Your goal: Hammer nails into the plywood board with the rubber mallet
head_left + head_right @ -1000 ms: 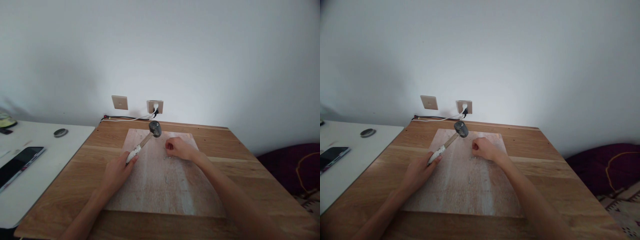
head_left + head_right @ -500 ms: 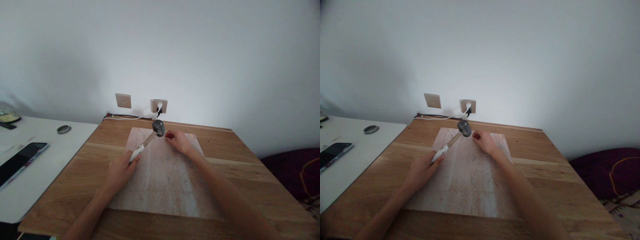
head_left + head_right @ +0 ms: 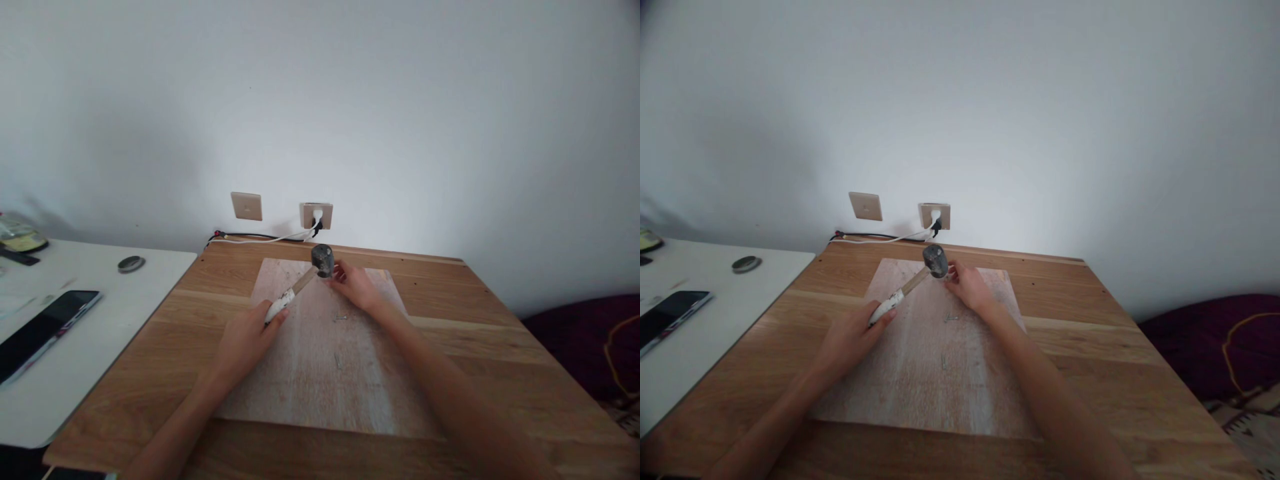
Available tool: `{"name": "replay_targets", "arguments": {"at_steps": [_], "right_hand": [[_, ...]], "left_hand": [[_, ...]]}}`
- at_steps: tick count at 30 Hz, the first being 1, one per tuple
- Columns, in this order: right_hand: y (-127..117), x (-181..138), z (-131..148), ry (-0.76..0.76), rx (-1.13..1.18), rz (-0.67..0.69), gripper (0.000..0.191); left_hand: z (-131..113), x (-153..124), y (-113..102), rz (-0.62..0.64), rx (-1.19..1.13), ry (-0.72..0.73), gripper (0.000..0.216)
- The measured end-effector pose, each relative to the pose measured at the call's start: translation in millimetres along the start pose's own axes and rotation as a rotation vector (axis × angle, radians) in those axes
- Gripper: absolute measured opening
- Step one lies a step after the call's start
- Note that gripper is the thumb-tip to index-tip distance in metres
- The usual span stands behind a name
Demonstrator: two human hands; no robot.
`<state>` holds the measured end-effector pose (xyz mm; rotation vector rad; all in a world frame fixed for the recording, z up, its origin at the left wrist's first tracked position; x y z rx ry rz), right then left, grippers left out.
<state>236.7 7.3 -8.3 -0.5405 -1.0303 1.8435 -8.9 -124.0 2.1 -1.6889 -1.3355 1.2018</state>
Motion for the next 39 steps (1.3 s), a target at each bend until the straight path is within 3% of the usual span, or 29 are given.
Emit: {"name": "replay_targets", "arguments": {"at_steps": [3, 8, 13, 16, 20, 28, 39], "right_hand": [[-13, -13, -4, -0.02, -0.019, -0.01, 0.038], [-30, -46, -4, -0.092, -0.055, 0.055, 0.013], [-15, -69, 13, -0.249, -0.08, 0.302, 0.014], [-7, -71, 17, -0.263, -0.065, 0.358, 0.011], [-13, -63, 8, -0.21, -0.037, 0.326, 0.01], [-36, -26, -11, -0.042, -0.099, 0.092, 0.019], [-20, -8, -1, 0.003, -0.197, 0.116, 0.025]], "left_hand": [[-9, 3, -3, 0.008, 0.046, 0.022, 0.043], [-11, 7, 1, 0.027, 0.072, 0.026, 0.044], [-8, 11, 6, -0.032, 0.003, 0.026, 0.045], [-6, 14, 10, -0.048, -0.042, 0.034, 0.045], [-5, 15, 14, -0.046, -0.097, 0.038, 0.043], [-6, 15, 15, -0.052, -0.124, 0.057, 0.044], [-6, 12, 15, -0.06, -0.086, 0.05, 0.045]]}}
Point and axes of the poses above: each hand's wrist, its own x-axis towards the middle knuckle, its own y-axis out of the palm, z = x × y, the point moved 4 cm from there along x, towards the middle knuckle, and after that the axes turned 10 degrees about z, right-handed, at the moved point
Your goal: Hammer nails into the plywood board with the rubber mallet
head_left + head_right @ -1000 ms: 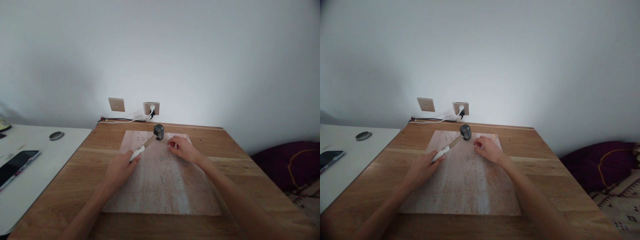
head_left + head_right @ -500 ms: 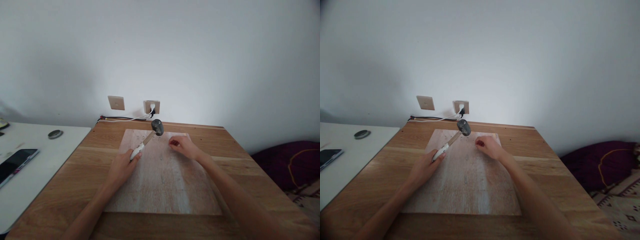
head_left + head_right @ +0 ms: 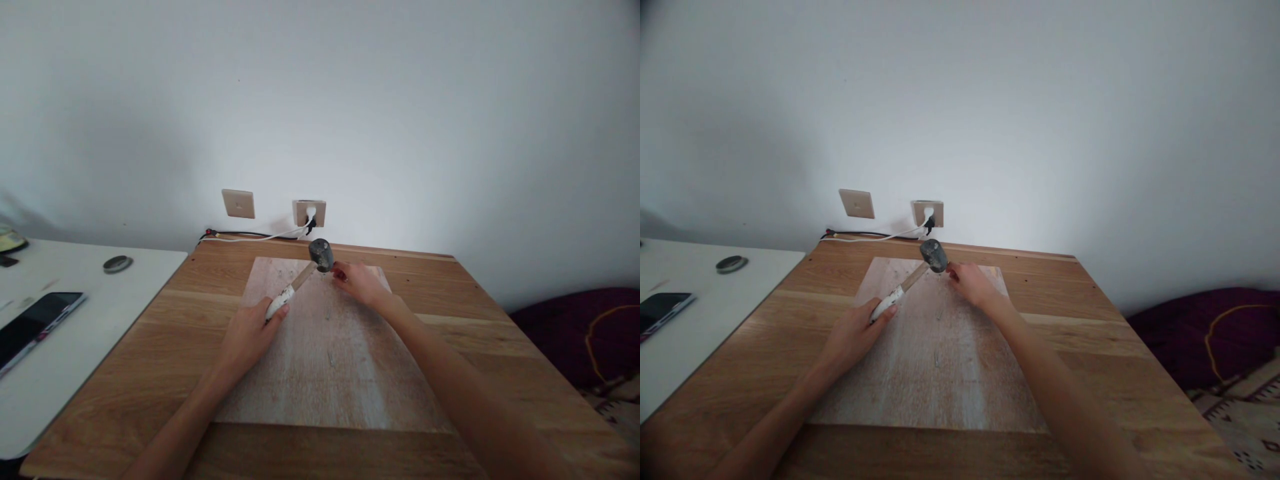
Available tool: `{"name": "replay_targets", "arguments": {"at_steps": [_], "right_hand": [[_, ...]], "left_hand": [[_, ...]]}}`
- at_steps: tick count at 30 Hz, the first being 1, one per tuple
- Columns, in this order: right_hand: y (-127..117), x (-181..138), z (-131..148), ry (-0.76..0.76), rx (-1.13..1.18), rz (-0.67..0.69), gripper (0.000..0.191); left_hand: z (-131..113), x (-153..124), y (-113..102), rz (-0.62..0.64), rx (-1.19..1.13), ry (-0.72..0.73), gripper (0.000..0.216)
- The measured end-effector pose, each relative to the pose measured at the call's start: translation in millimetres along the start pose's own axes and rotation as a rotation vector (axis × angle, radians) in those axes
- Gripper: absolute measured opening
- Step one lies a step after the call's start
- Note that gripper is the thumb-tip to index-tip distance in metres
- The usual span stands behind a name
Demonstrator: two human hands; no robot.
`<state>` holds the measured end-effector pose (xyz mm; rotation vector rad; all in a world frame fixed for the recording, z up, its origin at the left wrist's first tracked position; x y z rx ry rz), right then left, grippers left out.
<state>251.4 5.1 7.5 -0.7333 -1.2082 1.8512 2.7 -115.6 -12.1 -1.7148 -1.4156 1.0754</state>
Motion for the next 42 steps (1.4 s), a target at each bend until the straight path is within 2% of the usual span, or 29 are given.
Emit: {"name": "replay_targets", "arguments": {"at_steps": [5, 10, 13, 18, 21, 25, 27, 29, 31, 33, 36, 39, 42], "right_hand": [[8, 0, -5, 0.072, 0.037, -0.058, 0.023], [8, -6, -9, 0.077, 0.076, -0.099, 0.025], [3, -16, -19, 0.073, 0.07, -0.129, 0.029], [-9, -47, -32, 0.083, 0.043, -0.206, 0.02], [-7, -62, -10, -0.055, 0.023, -0.165, 0.015], [13, -70, 49, -0.463, -0.17, 0.068, 0.029], [21, -69, 68, -0.522, -0.297, 0.13, 0.025], [25, -66, 73, -0.518, -0.375, 0.149, 0.021], [22, -61, 65, -0.485, -0.342, 0.139, 0.019], [14, -55, 43, -0.405, -0.165, 0.064, 0.018], [-1, -44, -7, -0.143, 0.19, -0.196, 0.019], [-3, -33, -41, -0.002, 0.279, -0.311, 0.024], [4, -25, -49, 0.012, 0.296, -0.316, 0.023]], "left_hand": [[-1, 1, -1, 0.027, -0.013, 0.011, 0.045], [-15, 2, -5, 0.058, 0.047, 0.029, 0.046], [-24, 3, -8, 0.093, 0.124, 0.045, 0.045], [-30, 4, -13, 0.106, 0.191, 0.03, 0.047], [-28, 5, -14, 0.073, 0.152, 0.019, 0.046], [-23, 8, -8, 0.026, 0.082, 0.023, 0.046], [-20, 9, -5, 0.021, 0.05, 0.022, 0.046], [-18, 10, -3, 0.028, 0.024, 0.022, 0.045], [-17, 9, -1, 0.04, 0.008, 0.025, 0.045], [-18, 8, -1, 0.047, 0.004, 0.016, 0.044], [-19, 7, -2, 0.051, 0.015, -0.003, 0.043], [-21, 8, -2, 0.06, 0.011, -0.001, 0.043], [-21, 8, -2, 0.058, 0.001, 0.009, 0.043]]}}
Point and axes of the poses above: each hand's wrist, its own x-axis towards the middle knuckle, its own y-axis out of the palm, z = x × y, the point moved 4 cm from there along x, towards the middle knuckle, and after that the axes turned 10 degrees about z, right-handed, at the moved point
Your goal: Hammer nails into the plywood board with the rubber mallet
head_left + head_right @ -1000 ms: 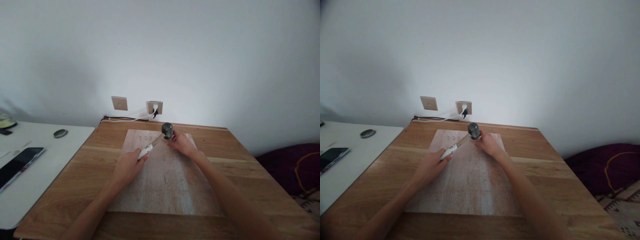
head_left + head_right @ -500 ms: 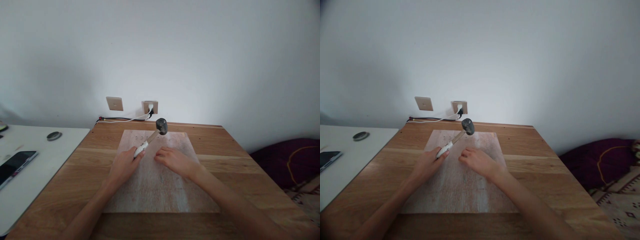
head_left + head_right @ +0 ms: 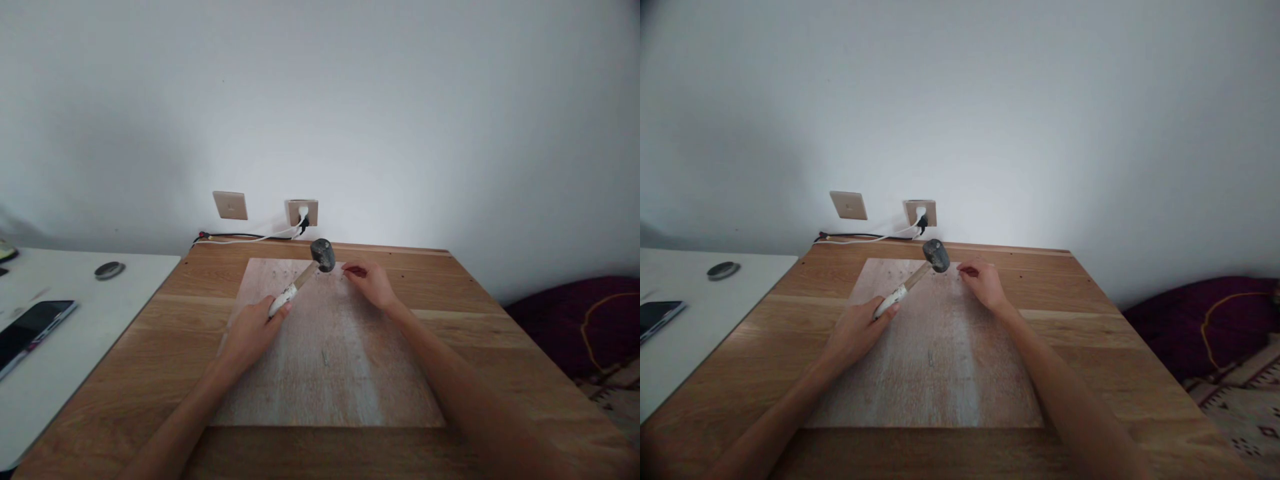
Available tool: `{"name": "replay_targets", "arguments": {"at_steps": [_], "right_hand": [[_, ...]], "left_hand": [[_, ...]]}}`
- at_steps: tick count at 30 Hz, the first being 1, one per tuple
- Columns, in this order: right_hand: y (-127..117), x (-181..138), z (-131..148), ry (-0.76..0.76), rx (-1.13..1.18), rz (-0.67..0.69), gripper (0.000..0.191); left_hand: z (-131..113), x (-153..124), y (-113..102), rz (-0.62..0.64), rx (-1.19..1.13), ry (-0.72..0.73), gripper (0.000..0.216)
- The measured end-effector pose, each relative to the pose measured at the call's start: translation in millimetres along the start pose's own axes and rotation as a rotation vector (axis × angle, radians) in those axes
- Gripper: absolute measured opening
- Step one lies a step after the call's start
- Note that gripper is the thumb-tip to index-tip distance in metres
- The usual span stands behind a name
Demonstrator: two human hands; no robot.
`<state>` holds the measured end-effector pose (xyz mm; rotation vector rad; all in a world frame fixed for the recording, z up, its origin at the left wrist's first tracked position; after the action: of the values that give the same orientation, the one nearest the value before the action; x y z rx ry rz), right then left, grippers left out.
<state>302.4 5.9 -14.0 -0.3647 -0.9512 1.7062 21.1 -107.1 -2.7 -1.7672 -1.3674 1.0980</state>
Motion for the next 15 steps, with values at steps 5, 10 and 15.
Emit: {"name": "replay_targets", "arguments": {"at_steps": [5, 10, 15], "right_hand": [[8, -1, 5, -0.029, -0.034, 0.015, 0.019], [6, -3, 8, -0.035, -0.062, 0.018, 0.019], [3, -8, 14, -0.044, -0.08, 0.022, 0.019]], "left_hand": [[1, 0, 0, 0.001, 0.005, -0.01, 0.043], [2, 1, 1, -0.005, 0.004, 0.009, 0.043], [-1, -3, -1, -0.025, 0.026, 0.025, 0.042]]}}
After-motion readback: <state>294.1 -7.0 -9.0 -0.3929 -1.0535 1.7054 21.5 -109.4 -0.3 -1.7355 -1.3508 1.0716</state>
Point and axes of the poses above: each hand's wrist, its own x-axis towards the middle knuckle, its own y-axis out of the palm, z = x × y, the point moved 4 cm from there along x, towards the middle knuckle, and after that the axes turned 10 degrees about z, right-handed, at the moved point
